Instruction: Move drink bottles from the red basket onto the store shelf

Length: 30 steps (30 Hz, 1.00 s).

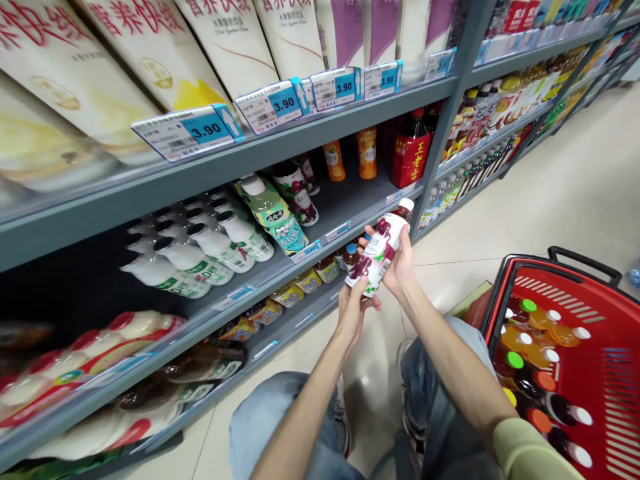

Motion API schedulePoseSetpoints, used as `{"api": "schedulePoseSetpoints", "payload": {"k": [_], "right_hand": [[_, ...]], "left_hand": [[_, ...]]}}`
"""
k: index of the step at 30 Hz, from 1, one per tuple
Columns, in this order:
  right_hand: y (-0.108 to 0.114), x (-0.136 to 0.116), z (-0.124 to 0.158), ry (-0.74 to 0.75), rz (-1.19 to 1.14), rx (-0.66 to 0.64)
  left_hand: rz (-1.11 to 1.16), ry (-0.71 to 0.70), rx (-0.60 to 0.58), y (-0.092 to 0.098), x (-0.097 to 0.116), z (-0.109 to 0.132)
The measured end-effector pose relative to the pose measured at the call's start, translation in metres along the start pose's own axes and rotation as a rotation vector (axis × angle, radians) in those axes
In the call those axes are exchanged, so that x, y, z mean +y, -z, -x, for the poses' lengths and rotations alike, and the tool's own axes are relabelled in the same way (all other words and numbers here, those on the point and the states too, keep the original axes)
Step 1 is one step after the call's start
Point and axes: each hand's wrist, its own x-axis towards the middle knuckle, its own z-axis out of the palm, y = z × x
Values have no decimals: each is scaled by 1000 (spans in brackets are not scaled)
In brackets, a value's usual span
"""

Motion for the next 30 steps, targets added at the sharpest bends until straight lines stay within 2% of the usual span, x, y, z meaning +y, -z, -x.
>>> {"api": "schedulePoseSetpoints", "payload": {"k": [5,7,10,14,16,18,19,22,24,26,30], "right_hand": [[0,-6,3,10,-11,-34],[2,-7,3,-1,-23,-38],[6,-8,2,-12,-46,-48],[6,-8,1,-3,-42,-58],[4,-10,0,1,-28,-56],[2,-11,0,4,-16,-51],[1,-12,-1,6,-13,-52],[2,-10,-2,14,-6,-79],[4,-5,-3,14,5,-97],[6,1,-4,-7,23,-101],[6,8,-3,-35,33,-64]], "left_hand": [[73,239,-170,-3,-4,13],[85,310,-204,-4,-7,16],[125,353,-222,-3,-8,14],[182,431,-342,4,-10,9],[185,442,-366,5,-14,8],[158,419,-318,4,-18,7],[152,397,-257,3,-20,7],[209,369,55,-2,-24,3],[263,384,218,-4,-24,0],[294,393,285,-4,-23,-2],[341,362,341,-3,-20,-3]]}}
